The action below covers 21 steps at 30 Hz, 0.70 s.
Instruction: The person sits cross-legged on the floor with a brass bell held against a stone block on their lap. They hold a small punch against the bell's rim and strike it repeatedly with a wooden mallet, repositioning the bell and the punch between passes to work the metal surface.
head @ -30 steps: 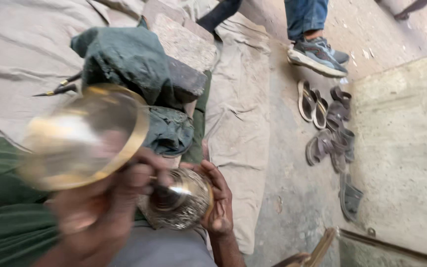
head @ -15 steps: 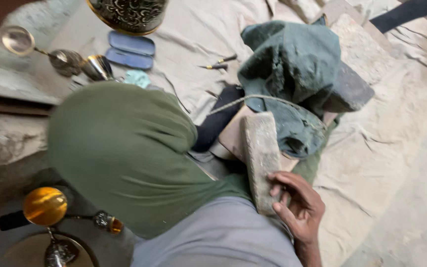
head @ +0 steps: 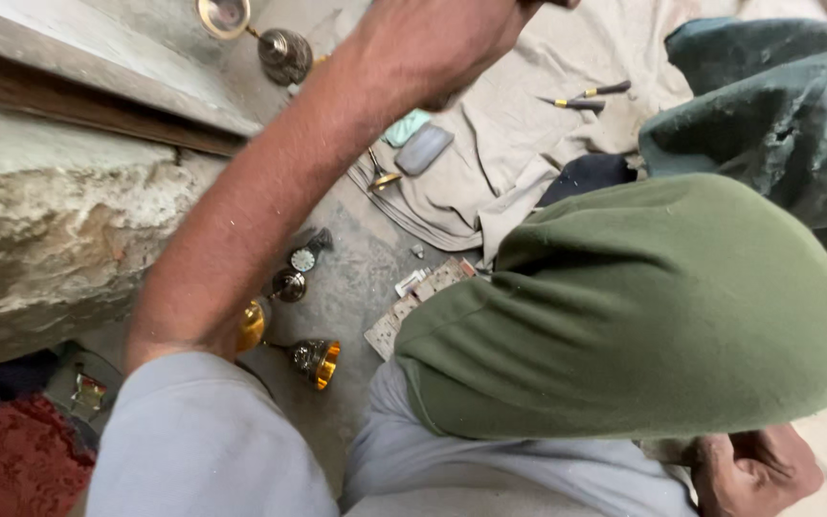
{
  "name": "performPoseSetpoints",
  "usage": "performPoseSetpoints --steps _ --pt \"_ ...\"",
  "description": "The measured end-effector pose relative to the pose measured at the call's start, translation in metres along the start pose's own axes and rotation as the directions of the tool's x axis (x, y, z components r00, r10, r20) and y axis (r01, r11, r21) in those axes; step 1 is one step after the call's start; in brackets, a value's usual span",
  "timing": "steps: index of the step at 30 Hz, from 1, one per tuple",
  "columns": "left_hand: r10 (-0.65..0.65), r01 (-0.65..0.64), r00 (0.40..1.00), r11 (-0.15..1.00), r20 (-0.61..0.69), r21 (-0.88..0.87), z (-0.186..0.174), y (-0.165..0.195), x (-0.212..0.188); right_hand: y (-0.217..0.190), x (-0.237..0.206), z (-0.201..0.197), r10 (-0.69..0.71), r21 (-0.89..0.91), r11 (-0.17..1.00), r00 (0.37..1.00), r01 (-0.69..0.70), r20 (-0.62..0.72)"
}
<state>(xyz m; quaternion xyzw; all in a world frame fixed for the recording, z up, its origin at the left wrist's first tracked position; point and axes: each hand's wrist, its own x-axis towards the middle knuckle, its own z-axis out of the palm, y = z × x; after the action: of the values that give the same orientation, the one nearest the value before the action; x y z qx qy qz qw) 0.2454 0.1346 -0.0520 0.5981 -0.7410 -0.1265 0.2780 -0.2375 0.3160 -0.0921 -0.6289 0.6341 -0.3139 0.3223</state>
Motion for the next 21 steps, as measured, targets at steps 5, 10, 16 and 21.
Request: performPoseSetpoints --steps 5,10,16,21 --pt "-0.061 0.066 0.997 0.993 -0.055 0.1 0.006 -0.01 -0.011 -0.009 0.002 0.006 -0.12 0.135 0.984 0.992 0.115 0.027" --pt "-0.406 0.365 0.901 0.9 0.153 0.238 0.047 -0.027 -0.038 -0.016 0.004 0.008 -0.109 0.051 0.993 0.994 0.109 -0.007" --pt "-0.663 0.627 0.723 0.747 0.195 0.218 0.085 -0.016 -0.111 -0.012 -0.002 0.006 -0.043 0.217 0.975 0.998 0.049 -0.035" --pt "-0.679 0.663 0.732 0.73 0.061 0.168 0.106 -0.011 -0.182 -0.015 -0.001 0.009 -0.078 0.252 0.965 0.997 0.075 0.001"
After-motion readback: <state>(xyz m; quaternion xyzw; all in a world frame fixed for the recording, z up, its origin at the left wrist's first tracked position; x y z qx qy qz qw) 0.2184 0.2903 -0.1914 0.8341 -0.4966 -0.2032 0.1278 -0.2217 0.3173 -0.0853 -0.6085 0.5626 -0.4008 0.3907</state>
